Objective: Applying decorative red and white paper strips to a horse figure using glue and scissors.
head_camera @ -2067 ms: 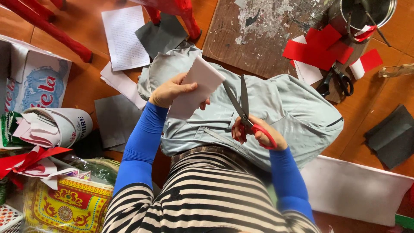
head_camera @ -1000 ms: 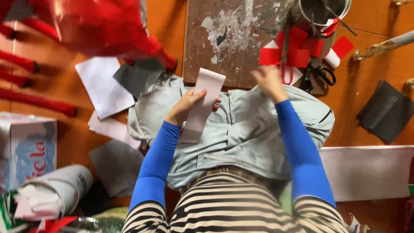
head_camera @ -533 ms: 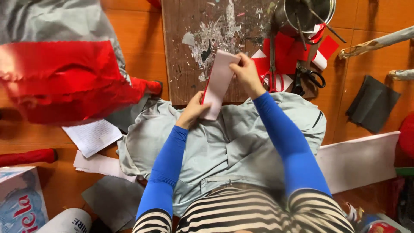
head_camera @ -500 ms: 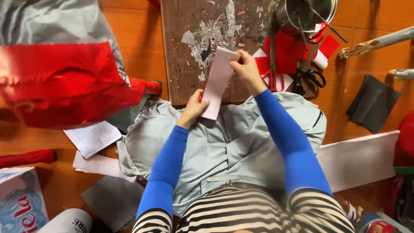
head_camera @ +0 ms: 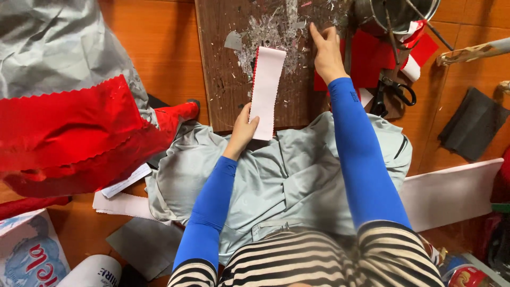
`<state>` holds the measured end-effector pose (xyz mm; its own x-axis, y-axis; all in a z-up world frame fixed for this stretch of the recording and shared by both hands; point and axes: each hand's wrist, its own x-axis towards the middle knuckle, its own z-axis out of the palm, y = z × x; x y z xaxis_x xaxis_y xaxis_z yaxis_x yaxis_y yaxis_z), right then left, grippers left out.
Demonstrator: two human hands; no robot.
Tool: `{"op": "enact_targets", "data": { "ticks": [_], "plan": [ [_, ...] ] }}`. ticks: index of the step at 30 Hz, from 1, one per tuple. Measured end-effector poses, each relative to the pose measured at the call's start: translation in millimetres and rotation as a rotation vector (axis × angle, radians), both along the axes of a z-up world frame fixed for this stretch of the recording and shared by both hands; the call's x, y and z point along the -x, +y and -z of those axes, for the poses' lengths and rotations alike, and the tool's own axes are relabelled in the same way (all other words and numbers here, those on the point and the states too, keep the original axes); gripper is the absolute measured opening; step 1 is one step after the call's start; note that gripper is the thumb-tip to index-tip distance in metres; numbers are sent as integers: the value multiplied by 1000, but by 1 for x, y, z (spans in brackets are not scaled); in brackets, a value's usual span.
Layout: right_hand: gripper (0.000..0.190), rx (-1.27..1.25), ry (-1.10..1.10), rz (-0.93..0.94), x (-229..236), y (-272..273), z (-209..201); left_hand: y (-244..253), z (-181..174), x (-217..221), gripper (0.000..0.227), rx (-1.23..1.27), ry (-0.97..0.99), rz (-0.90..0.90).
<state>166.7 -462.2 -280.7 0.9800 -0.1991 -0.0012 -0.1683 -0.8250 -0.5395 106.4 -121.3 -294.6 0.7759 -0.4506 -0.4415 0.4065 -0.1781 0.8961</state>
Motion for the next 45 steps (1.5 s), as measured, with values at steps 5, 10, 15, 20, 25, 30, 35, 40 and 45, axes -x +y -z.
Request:
{"op": "enact_targets", "data": {
  "ticks": [5, 10, 15, 20, 25, 30, 35, 40, 45],
  "plan": [
    [78, 79, -31, -29, 5, 1, -2, -2, -9, -3, 55, -18, 23, 0],
    [74, 87, -53, -45, 7, 1, -5, -1, -4, -3, 60, 0, 89, -17],
    [68, 107, -79, -71, 11, -1, -4, 0, -5, -3, 59, 20, 45, -15],
    [64, 43, -69, -59, 11, -8, 5, 1, 6, -2, 58, 26, -12, -15],
    [53, -292, 20, 66, 23, -7, 12, 0, -5, -5, 59, -19, -16, -15],
    [62, -20, -118, -178, 59, 101, -21, -1, -12, -5, 48, -109, 45, -18],
    [54, 330, -89, -241, 94, 161, -23, 1, 5, -4, 43, -61, 29, -42],
    [46, 461, -40, -283, 95, 136, -31, 0, 18, -3, 41, -56, -20, -54],
    [62, 86, -31, 27, 48, 46, 6, 3, 11, 0, 42, -71, -62, -49]
  ]
}}
